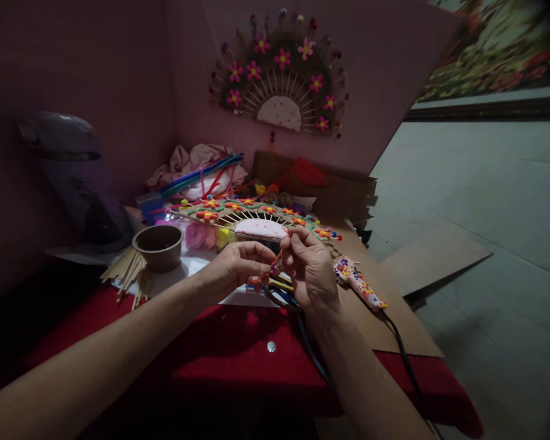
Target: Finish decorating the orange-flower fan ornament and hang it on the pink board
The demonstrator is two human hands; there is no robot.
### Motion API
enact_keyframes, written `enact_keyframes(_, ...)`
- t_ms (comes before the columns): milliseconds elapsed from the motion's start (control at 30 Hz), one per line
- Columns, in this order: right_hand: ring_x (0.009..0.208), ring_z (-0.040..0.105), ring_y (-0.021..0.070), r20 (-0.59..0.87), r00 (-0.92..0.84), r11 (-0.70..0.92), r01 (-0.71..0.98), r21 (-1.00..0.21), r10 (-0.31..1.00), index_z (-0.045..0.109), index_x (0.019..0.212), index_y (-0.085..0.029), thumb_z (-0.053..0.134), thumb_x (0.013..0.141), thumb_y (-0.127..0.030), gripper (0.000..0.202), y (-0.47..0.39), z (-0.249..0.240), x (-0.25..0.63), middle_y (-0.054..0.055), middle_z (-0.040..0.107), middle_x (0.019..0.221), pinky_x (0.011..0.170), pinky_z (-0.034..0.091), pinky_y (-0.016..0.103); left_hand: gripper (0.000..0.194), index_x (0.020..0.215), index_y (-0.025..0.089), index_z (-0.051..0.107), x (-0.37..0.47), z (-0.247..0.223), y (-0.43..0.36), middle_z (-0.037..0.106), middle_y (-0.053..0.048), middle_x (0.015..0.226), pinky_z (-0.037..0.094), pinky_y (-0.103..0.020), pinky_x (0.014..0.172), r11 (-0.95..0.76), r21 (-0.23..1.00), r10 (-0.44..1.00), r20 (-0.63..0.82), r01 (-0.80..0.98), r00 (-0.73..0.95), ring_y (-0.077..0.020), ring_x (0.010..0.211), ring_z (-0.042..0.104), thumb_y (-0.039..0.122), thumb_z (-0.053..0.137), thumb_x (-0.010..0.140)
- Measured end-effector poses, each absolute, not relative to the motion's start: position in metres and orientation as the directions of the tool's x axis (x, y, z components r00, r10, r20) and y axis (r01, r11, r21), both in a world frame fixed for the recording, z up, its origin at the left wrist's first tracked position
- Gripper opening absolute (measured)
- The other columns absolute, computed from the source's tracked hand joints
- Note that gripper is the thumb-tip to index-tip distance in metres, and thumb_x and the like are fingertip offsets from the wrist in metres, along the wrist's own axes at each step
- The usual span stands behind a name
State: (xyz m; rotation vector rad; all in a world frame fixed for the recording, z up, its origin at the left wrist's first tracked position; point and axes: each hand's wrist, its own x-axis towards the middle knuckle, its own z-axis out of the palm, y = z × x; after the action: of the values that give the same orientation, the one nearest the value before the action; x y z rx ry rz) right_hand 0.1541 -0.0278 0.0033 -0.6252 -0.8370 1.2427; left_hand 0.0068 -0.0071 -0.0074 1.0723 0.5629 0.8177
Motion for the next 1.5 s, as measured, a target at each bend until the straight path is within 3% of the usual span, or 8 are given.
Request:
enact_keyframes(367, 0.058, 0.052, 0.0075, 0.325, 0.152, 0.351, -0.569, -0.744, 0.933, 0.055, 0.086, -0.02, 0.075, 0.068, -0.024, 0.027, -0.026, 0.003, 0.153, -0.006, 0.059, 0.063, 0.056, 0.043, 0.019, 0.029, 0.086, 0.01, 0.065, 0.006, -0.012, -0.003, 0.07, -0.007, 0.076, 0.044, -0.023, 0.053, 0.21, 0.944, 0.824, -0.03, -0.255, 0.566, -0.0127, 0.06, 0.063, 0.011, 0.073, 0.058)
enact_keyframes(633, 0.052, 0.045, 0.0065, 0.3, 0.122, 0.31, -0.607, -0.732, 0.946, 0.054, 0.087, -0.021, 0.074, 0.067, -0.022, 0.029, -0.026, 0.005, 0.154, -0.006, 0.056, 0.064, 0.042, 0.029, 0.017, 0.015, 0.079, 0.013, 0.063, 0.014, -0.014, -0.005, 0.066, -0.002, 0.067, 0.043, -0.023, 0.052, -0.074, 0.991, 0.912, 0.022, 0.112, 0.411, -0.0119, 0.057, 0.057, 0.015, 0.066, 0.064)
enact_keyframes(767, 0.05, 0.043, 0.006, 0.283, 0.139, 0.309, -0.581, -0.752, 0.949, 0.055, 0.087, -0.021, 0.074, 0.067, -0.023, 0.028, -0.026, 0.005, 0.154, -0.006, 0.057, 0.065, 0.043, 0.029, 0.018, 0.008, 0.074, 0.014, 0.065, 0.013, -0.021, -0.008, 0.067, -0.003, 0.071, 0.044, -0.025, 0.062, -0.433, 0.832, 0.872, 0.29, 0.346, 0.395, -0.0131, 0.066, 0.057, 0.014, 0.057, 0.072)
enact_keyframes(867, 0.049, 0.043, 0.0057, 0.251, 0.133, 0.282, -0.555, -0.782, 0.959, 0.056, 0.088, -0.021, 0.076, 0.065, -0.024, 0.031, -0.028, 0.003, 0.152, -0.005, 0.059, 0.065, 0.044, 0.032, 0.017, 0.015, 0.079, 0.014, 0.067, 0.012, -0.021, -0.01, 0.069, -0.004, 0.074, 0.043, -0.025, 0.063, -0.539, 0.74, 0.835, 0.405, 0.404, 0.371, -0.0135, 0.067, 0.058, 0.011, 0.053, 0.075)
enact_keyframes(1067, 0.045, 0.041, 0.0038, 0.192, 0.09, 0.211, -0.502, -0.839, 0.977, 0.056, 0.085, -0.02, 0.079, 0.065, -0.027, 0.031, -0.033, -0.002, 0.146, -0.005, 0.061, 0.064, 0.042, 0.029, 0.015, 0.014, 0.079, 0.015, 0.065, -0.007, 0.022, -0.023, 0.067, -0.003, 0.073, 0.042, -0.023, 0.06, -0.555, 0.694, 0.832, 0.473, 0.459, 0.29, -0.0126, 0.065, 0.058, 0.015, 0.052, 0.081)
enact_keyframes(1233, 0.043, 0.039, 0.0028, 0.173, 0.062, 0.181, -0.498, -0.848, 0.983, 0.056, 0.082, -0.019, 0.078, 0.067, -0.028, 0.027, -0.038, -0.002, 0.14, -0.004, 0.061, 0.062, 0.041, 0.024, 0.014, 0.016, 0.092, 0.022, 0.066, -0.061, 0.047, -0.05, 0.069, -0.003, 0.088, 0.038, -0.027, 0.058, -0.361, 0.287, 0.876, 0.431, 0.887, 0.217, -0.0186, 0.072, 0.062, 0.026, 0.053, 0.085)
enact_keyframes(1367, 0.043, 0.037, 0.0028, 0.165, 0.038, 0.162, -0.494, -0.854, 0.986, 0.057, 0.081, -0.019, 0.077, 0.069, -0.028, 0.025, -0.043, -0.002, 0.137, -0.004, 0.061, 0.062, 0.039, 0.023, 0.014, 0.02, 0.1, 0.021, 0.062, -0.1, 0.021, -0.059, 0.069, -0.006, 0.1, 0.038, -0.028, 0.051, -0.058, 0.141, 0.91, 0.415, 0.988, -0.005, -0.0221, 0.068, 0.066, 0.029, 0.049, 0.087)
enact_keyframes(1500, 0.043, 0.038, 0.0034, 0.146, 0.02, 0.139, -0.458, -0.878, 0.989, 0.057, 0.082, -0.02, 0.075, 0.072, -0.031, 0.023, -0.047, -0.005, 0.135, -0.004, 0.061, 0.063, 0.039, 0.026, 0.014, 0.021, 0.092, 0.019, 0.064, -0.116, -0.011, -0.055, 0.069, -0.008, 0.098, 0.049, -0.028, 0.063, -0.239, 0.16, 0.826, 0.552, 0.958, 0.114, -0.021, 0.08, 0.067, 0.021, 0.043, 0.09)
